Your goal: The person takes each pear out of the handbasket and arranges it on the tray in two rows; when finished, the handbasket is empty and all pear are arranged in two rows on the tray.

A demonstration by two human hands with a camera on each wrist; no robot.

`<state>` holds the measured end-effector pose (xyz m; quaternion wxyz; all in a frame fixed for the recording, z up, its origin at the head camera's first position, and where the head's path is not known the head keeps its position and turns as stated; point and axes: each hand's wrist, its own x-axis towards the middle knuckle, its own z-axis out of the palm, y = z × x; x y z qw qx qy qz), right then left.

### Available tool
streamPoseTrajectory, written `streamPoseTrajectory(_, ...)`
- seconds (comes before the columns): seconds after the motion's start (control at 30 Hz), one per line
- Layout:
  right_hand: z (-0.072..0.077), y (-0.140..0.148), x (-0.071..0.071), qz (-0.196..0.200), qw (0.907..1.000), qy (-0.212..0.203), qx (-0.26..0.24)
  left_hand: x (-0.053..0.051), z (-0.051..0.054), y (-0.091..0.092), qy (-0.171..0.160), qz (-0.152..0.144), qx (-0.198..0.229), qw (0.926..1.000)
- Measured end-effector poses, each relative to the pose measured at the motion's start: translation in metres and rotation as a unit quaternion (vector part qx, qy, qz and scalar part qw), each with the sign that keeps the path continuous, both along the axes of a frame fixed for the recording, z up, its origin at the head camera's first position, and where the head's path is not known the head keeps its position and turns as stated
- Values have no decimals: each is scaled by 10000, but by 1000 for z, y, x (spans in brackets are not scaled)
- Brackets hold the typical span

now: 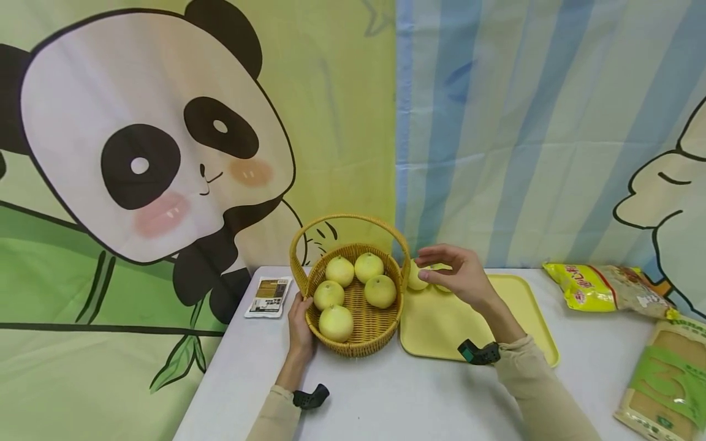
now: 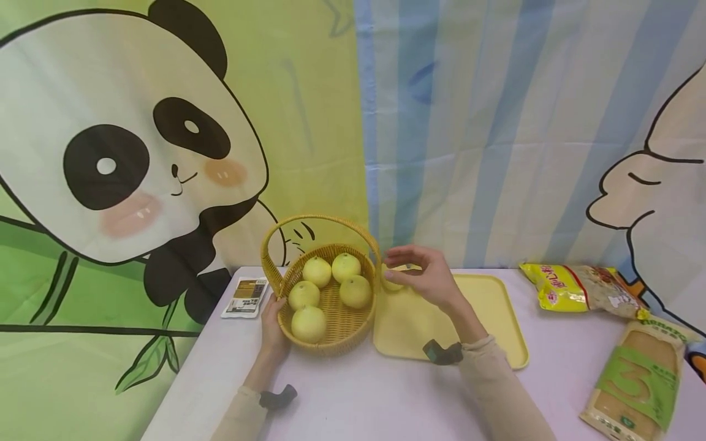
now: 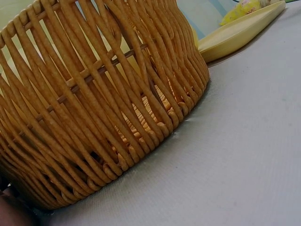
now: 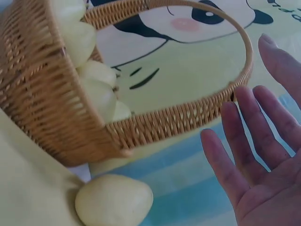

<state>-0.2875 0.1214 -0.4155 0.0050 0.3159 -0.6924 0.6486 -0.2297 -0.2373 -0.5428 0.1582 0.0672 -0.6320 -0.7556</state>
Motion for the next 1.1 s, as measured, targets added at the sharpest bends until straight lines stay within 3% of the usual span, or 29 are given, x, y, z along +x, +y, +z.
streamPoseTrajectory(0.27, 6, -29, 9, 770, 9964, 236, 274, 0, -1, 0, -32, 45, -59, 10000)
streamPoseTrajectory(0.5, 10, -58, 10, 1047, 9917, 93, 737, 0, 0, 0, 9, 23, -27, 10000)
streamPoseTrajectory(0.9, 7, -106, -4, 1514, 9770, -431, 1436, -2, -2, -1, -1, 73, -59, 10000)
streamPoseTrajectory(1.1, 3, -125, -8, 1703, 9623, -1154, 1780, -3, -2, -1, -93, 140, -62, 9998)
